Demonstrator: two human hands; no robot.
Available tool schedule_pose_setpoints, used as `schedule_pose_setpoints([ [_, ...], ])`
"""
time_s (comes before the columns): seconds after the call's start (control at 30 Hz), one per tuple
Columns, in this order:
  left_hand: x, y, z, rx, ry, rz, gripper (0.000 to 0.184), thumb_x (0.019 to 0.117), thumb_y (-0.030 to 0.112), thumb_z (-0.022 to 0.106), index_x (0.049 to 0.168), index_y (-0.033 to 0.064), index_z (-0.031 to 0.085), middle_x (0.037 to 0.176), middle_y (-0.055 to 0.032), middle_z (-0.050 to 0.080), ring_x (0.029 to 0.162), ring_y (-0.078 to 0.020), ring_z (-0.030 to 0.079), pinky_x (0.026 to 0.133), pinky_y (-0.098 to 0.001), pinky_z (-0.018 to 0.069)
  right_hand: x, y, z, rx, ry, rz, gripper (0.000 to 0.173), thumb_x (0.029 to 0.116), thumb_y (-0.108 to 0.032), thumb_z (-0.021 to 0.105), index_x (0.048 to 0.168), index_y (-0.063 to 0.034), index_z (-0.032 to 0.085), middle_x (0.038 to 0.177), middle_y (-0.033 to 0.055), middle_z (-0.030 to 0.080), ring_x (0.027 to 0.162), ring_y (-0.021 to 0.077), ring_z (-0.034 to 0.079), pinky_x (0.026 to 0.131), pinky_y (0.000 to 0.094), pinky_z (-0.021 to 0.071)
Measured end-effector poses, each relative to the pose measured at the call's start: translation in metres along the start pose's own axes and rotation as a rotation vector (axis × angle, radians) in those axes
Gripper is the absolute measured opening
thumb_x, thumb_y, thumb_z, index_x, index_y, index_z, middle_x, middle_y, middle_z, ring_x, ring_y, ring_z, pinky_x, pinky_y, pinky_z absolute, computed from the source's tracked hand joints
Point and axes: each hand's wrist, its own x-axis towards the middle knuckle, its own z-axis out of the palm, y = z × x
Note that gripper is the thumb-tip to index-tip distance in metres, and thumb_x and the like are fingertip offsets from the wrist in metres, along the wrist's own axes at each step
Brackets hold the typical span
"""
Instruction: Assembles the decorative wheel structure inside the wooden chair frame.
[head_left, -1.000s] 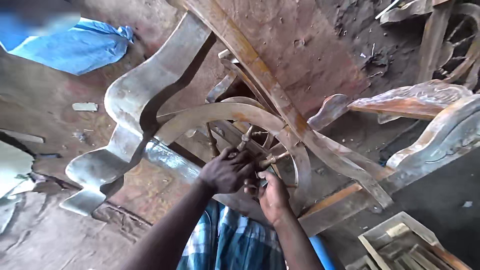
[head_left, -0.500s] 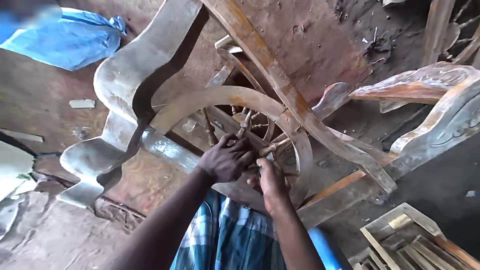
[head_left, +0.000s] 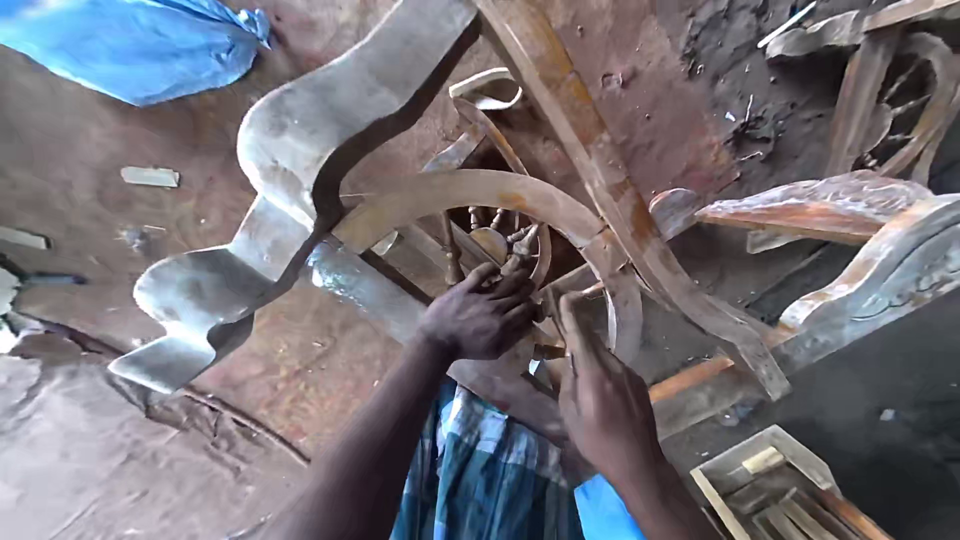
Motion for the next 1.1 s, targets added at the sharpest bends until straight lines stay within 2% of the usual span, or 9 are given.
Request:
schedule_pose_setpoints([
  [0.1,-0.001,0.002,0.003,0.039,0.065,-0.084,0.042,0.1050,0.046,0.040,0.121,0.0246,0.072,0.145,0.0014,0.062,0.143,-0.0181,0.048,0.116,-0.0480,0.0315,0.030,-0.007,0.015,-0.320,-0.291,-0.005,0.055,0.0929,-0.016,0.066,0.146,-0.0100,0.057,0.148,0.0117,0.057,0.083,0.0315,0.073,0.065,0.0485,0.0588],
  [0.23,0.000,0.005,-0.003,0.004,0.032,-0.172,0.045,0.1012,0.050,0.042,0.123,0.0219,0.070,0.151,-0.0016,0.056,0.145,-0.0223,0.045,0.116,-0.0518,0.0293,0.082,-0.020,-0.003,-0.262,-0.635,0.159,0.032,0.1006,-0.030,0.056,0.114,-0.0026,0.068,0.124,0.0183,0.066,0.106,0.0383,0.067,0.086,0.0607,0.0517],
  [0.37,0.003,0.000,-0.006,-0.064,0.050,-0.161,0.041,0.0996,0.046,0.045,0.117,0.0209,0.071,0.148,-0.0025,0.058,0.144,-0.0250,0.046,0.114,-0.0558,0.0330,0.053,-0.018,-0.024,-0.316,-0.547,0.081,0.050,0.1025,-0.030,0.050,0.151,-0.0187,0.052,0.140,0.0078,0.064,0.098,0.0322,0.072,0.079,0.0561,0.0567],
  [0.53,-0.001,0.002,-0.001,-0.041,0.054,-0.133,0.041,0.1064,0.030,0.036,0.125,0.0207,0.071,0.151,-0.0017,0.056,0.145,-0.0256,0.045,0.114,-0.0553,0.0319,0.078,-0.019,-0.009,-0.317,-0.568,0.086,0.039,0.1031,-0.037,0.049,0.104,-0.0035,0.070,0.112,0.0178,0.069,0.098,0.0376,0.069,0.077,0.0600,0.0536],
  [0.67,-0.002,-0.001,0.001,0.019,0.081,-0.124,0.036,0.1055,0.021,0.037,0.118,0.0171,0.071,0.149,-0.0015,0.058,0.142,-0.0251,0.048,0.112,-0.0535,0.0352,0.050,-0.015,-0.022,-0.340,-0.535,0.052,0.048,0.1065,-0.039,0.043,0.148,-0.0181,0.056,0.143,0.0059,0.062,0.096,0.0314,0.072,0.077,0.0544,0.0576],
  [0.83,-0.003,0.000,0.001,-0.009,0.075,-0.125,0.037,0.1059,0.022,0.038,0.118,0.0180,0.072,0.150,-0.0016,0.057,0.144,-0.0253,0.046,0.115,-0.0549,0.0313,0.077,-0.014,-0.014,-0.260,-0.590,0.094,0.036,0.1044,-0.036,0.053,0.118,-0.0062,0.067,0.123,0.0160,0.067,0.105,0.0372,0.067,0.085,0.0608,0.0527],
  [0.93,-0.004,-0.002,0.004,0.018,0.105,-0.124,0.036,0.1055,0.021,0.038,0.119,0.0166,0.071,0.146,-0.0018,0.060,0.142,-0.0248,0.048,0.114,-0.0538,0.0334,0.054,-0.009,-0.021,-0.280,-0.556,0.094,0.056,0.1076,-0.054,0.037,0.149,-0.0201,0.054,0.146,0.0039,0.060,0.102,0.0308,0.071,0.081,0.0555,0.0568],
  [0.97,-0.005,-0.003,0.004,0.018,0.100,-0.121,0.036,0.1054,0.021,0.038,0.119,0.0163,0.071,0.147,-0.0021,0.059,0.142,-0.0251,0.048,0.114,-0.0540,0.0335,0.056,-0.010,-0.018,-0.283,-0.558,0.098,0.057,0.1076,-0.054,0.036,0.147,-0.0182,0.056,0.141,0.0065,0.063,0.101,0.0323,0.071,0.080,0.0561,0.0568],
  [1.1,-0.003,-0.002,-0.001,0.007,0.065,-0.122,0.036,0.1054,0.024,0.039,0.121,0.0188,0.071,0.149,-0.0027,0.058,0.143,-0.0260,0.047,0.114,-0.0545,0.0329,0.082,-0.011,-0.004,-0.237,-0.595,0.106,0.039,0.1042,-0.038,0.050,0.117,-0.0063,0.068,0.123,0.0153,0.067,0.106,0.0360,0.067,0.086,0.0584,0.0534],
])
